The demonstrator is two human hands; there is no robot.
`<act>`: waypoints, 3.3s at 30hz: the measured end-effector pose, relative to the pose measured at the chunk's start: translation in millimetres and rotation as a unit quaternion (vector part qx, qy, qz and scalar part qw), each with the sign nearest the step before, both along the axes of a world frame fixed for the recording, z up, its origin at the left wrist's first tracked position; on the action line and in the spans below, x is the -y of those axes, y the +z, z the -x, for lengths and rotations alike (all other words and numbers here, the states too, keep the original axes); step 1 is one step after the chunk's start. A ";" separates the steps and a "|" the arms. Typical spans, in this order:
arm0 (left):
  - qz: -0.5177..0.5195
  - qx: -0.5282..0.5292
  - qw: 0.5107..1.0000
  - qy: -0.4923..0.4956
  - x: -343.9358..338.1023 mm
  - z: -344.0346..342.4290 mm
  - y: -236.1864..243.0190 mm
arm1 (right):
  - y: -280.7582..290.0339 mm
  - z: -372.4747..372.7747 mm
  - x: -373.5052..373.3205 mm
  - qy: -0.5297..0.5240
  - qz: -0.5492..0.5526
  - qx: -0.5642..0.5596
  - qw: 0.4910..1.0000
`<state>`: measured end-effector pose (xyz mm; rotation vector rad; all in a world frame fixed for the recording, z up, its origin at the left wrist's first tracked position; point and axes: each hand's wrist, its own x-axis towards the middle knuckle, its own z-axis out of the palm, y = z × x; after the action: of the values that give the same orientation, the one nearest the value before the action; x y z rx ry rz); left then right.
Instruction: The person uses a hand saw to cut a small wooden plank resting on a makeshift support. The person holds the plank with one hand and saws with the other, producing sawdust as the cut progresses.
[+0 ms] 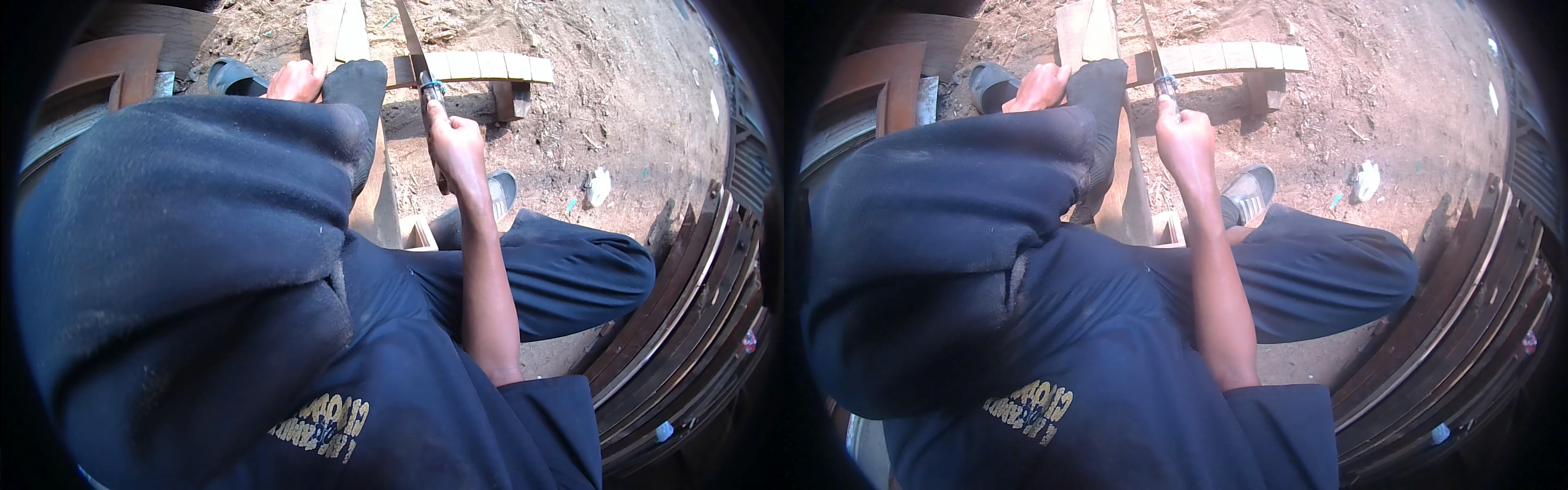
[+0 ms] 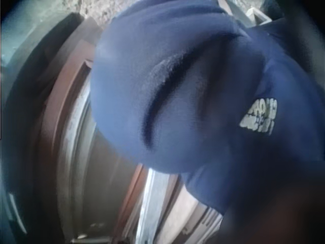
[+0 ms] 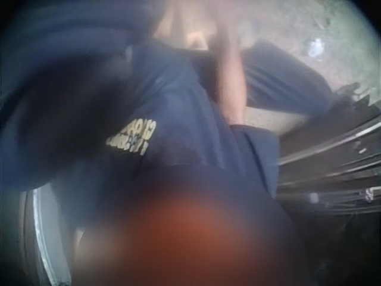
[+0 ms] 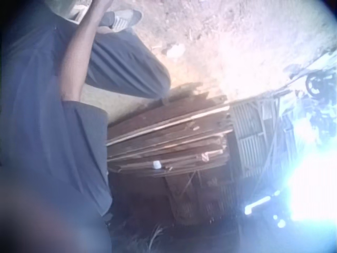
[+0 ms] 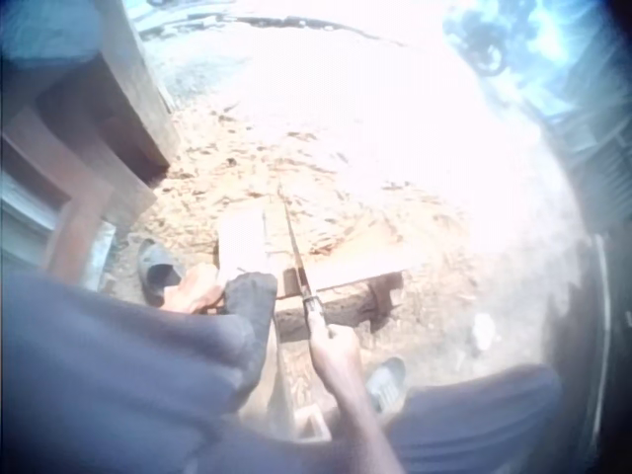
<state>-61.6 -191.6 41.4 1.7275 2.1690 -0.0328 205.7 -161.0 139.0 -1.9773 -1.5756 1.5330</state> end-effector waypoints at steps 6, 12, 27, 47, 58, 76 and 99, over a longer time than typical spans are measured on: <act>0.057 0.106 0.978 0.171 1.5 10.9 -11.0 | -5.5 -59.0 69.3 -0.014 0.064 0.006 0.998; 0.002 -0.019 1.000 -0.018 -7.3 -0.1 5.0 | 15.3 -8.6 10.9 -0.008 0.021 -0.024 0.999; 0.005 -0.012 1.000 0.025 4.2 8.9 -9.0 | 13.3 -6.6 24.1 0.020 0.010 0.006 1.000; 0.018 0.009 0.997 0.076 28.9 5.8 -22.0 | 7.7 -36.0 54.6 0.040 0.031 0.021 0.999; 0.022 0.011 0.995 0.092 33.3 9.7 -25.7 | 10.5 -52.6 83.9 0.010 0.044 0.026 0.999; 0.022 0.027 0.995 0.095 32.5 4.8 -32.4 | 1.3 -1.6 17.7 0.000 0.001 -0.010 1.000; 0.010 0.047 0.992 0.116 18.2 11.7 -38.8 | -4.3 -21.2 39.2 -0.017 0.024 -0.028 0.999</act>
<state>-73.3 -209.8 2.5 1.4276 2.2757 0.0845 226.9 -200.2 134.7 -1.9581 -1.4899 1.6124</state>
